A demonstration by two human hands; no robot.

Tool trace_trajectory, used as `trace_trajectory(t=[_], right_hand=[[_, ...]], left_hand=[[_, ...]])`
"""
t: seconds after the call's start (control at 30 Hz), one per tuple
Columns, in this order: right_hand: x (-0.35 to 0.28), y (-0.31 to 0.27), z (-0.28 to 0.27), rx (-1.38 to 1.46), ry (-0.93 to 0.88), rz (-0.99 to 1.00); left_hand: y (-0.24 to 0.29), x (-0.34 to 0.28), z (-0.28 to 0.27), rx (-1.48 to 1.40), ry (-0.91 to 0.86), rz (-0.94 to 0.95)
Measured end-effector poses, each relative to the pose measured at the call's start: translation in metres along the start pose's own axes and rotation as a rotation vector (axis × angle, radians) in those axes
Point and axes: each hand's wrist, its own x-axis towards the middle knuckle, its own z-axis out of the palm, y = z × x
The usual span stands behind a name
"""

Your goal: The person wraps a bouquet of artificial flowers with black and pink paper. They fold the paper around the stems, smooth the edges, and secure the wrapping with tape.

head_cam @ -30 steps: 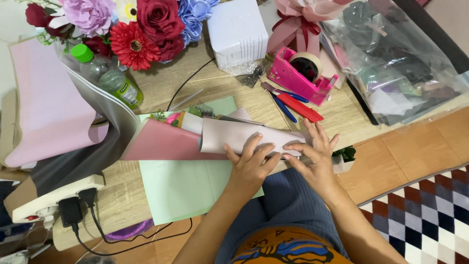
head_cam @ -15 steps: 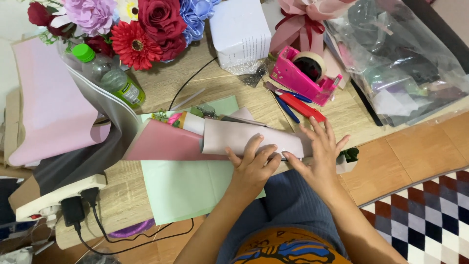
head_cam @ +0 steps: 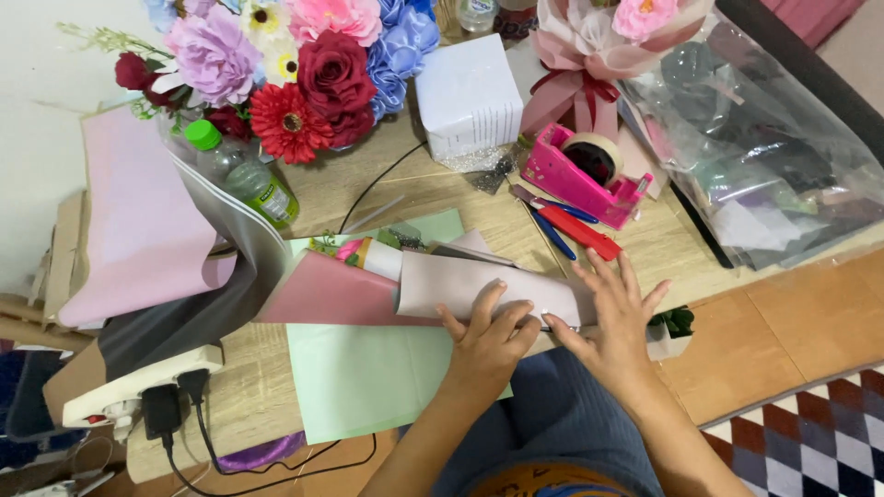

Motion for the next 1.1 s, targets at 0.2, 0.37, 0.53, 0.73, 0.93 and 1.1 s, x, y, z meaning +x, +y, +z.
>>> trace_trajectory(t=[0.2, 0.37, 0.53, 0.73, 0.93, 1.1], right_hand=[[0.000, 0.026, -0.028, 0.076, -0.178, -0.051], [0.075, 0.005, -0.050, 0.210, -0.500, -0.049], [0.122, -0.006, -0.032, -0.029, -1.211, 0.069], [0.113, -0.018, -0.030, 0.028, -1.386, 0.133], [0.054, -0.010, -0.051, 0.065, -1.095, 0.192], [0.005, -0.030, -0.077, 0.261, -0.603, 0.388]], left_hand=[[0.005, -0.010, 0.008, 0.003, 0.026, 0.000], [0.010, -0.019, -0.012, 0.099, -0.043, -0.005], [0.031, -0.051, -0.046, -0.098, -0.046, -0.263], [0.046, -0.057, -0.064, -1.186, -0.482, -1.351], [0.054, -0.053, -0.077, -1.296, -0.471, -1.334], [0.060, -0.037, -0.080, -1.551, -0.066, -1.050]])
